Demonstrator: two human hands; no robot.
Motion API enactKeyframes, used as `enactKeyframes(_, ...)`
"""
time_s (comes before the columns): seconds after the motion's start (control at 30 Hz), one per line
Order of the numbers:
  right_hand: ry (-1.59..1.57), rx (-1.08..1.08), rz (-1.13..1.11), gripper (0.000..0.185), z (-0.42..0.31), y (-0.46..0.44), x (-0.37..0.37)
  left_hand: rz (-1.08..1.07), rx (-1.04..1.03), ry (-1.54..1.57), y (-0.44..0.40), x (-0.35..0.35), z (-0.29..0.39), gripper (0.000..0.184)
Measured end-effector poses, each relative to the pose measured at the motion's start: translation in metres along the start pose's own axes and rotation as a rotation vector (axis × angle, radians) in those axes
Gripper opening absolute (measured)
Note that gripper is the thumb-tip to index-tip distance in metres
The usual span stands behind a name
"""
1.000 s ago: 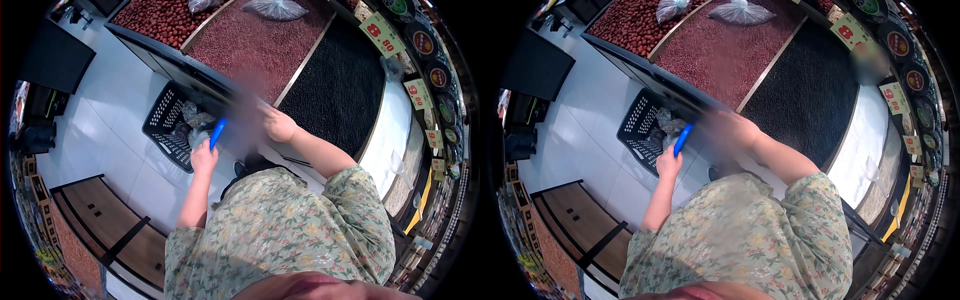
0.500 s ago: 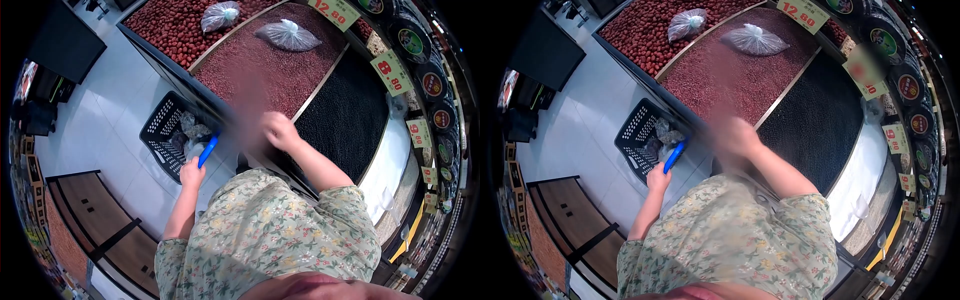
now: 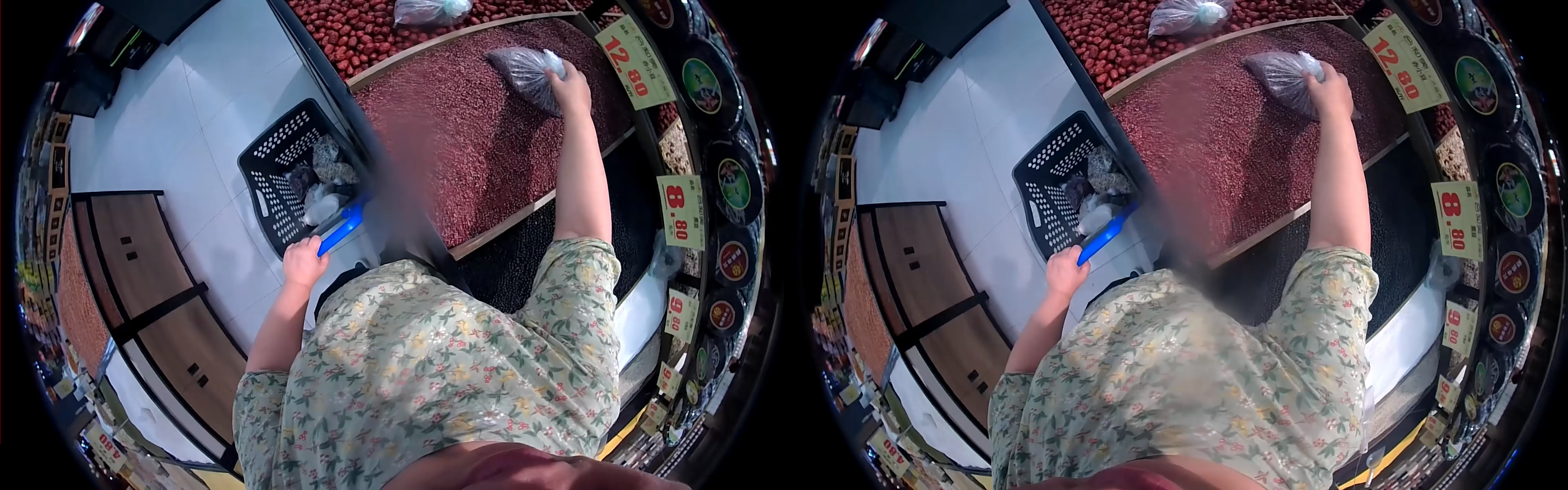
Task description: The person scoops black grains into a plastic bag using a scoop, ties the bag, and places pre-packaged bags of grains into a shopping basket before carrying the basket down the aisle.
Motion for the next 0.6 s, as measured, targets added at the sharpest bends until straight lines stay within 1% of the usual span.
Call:
enactKeyframes(0.07, -0.089, -0.016, 0.069, 0.044, 0.014, -0.013, -0.002, 0.022, -0.03, -0.027, 0.002, 0.002, 0.003, 0.022)
enactKeyframes(0.13, -0.292, -0.003, 0.141, 0.044, 0.026, -0.014, 0.006, 0.026, -0.02, -0.009, 0.002, 0.004, 0.002, 0.021)
enactKeyframes(0.2, -0.778, -0.106, 0.093, 0.036, 0.057, -0.019, -0.012, 0.014, -0.034, -0.009, 0.0, 0.001, 0.008, 0.02)
enactKeyframes(0.23, -0.936, -0.07, 0.111, 0.029, 0.07, -0.026, -0.018, 0.009, -0.041, 0.006, 0.0, 0.003, 0.009, 0.019)
enactKeyframes(0.27, -0.963, 0.01, 0.161, 0.028, 0.06, -0.013, 0.0, 0.016, -0.043, 0.005, -0.001, 0.007, 0.011, 0.019)
enactKeyframes(0.3, -1.042, 0.028, 0.175, 0.027, 0.055, -0.003, 0.01, 0.013, -0.056, 0.011, 0.0, 0.007, 0.01, 0.019)
enactKeyframes(0.33, -1.195, 0.044, 0.244, 0.024, 0.049, 0.011, 0.023, -0.004, -0.069, 0.032, -0.001, 0.007, 0.01, 0.02)
enactKeyframes(0.4, -1.22, 0.125, 0.27, 0.027, 0.053, 0.017, 0.043, -0.029, -0.056, 0.038, -0.001, 0.003, 0.012, 0.02)
enactKeyframes(0.43, -1.23, 0.137, 0.293, 0.027, 0.054, 0.021, 0.054, 0.004, -0.081, 0.038, -0.001, 0.005, 0.011, 0.02)
enactKeyframes(0.47, -1.238, 0.147, 0.325, 0.027, 0.053, 0.029, 0.064, -0.021, -0.079, 0.048, -0.001, 0.003, 0.009, 0.019)
enactKeyframes(0.53, -1.194, 0.175, 0.361, 0.027, 0.028, 0.06, 0.091, 0.017, -0.095, 0.099, 0.001, 0.002, 0.006, 0.02)
enactKeyframes(0.6, -1.201, 0.21, 0.387, 0.028, 0.007, 0.086, 0.113, 0.009, -0.085, 0.11, 0.001, 0.001, 0.003, 0.02)
Point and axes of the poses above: each hand's wrist, its own y-axis away from the middle knuckle, its own x-axis out of the back of the hand, z = x × y, the point moved 9 cm from there along -y, towards the middle knuckle, and after that the axes turned 6 degrees about -z, right-handed, at the moved point
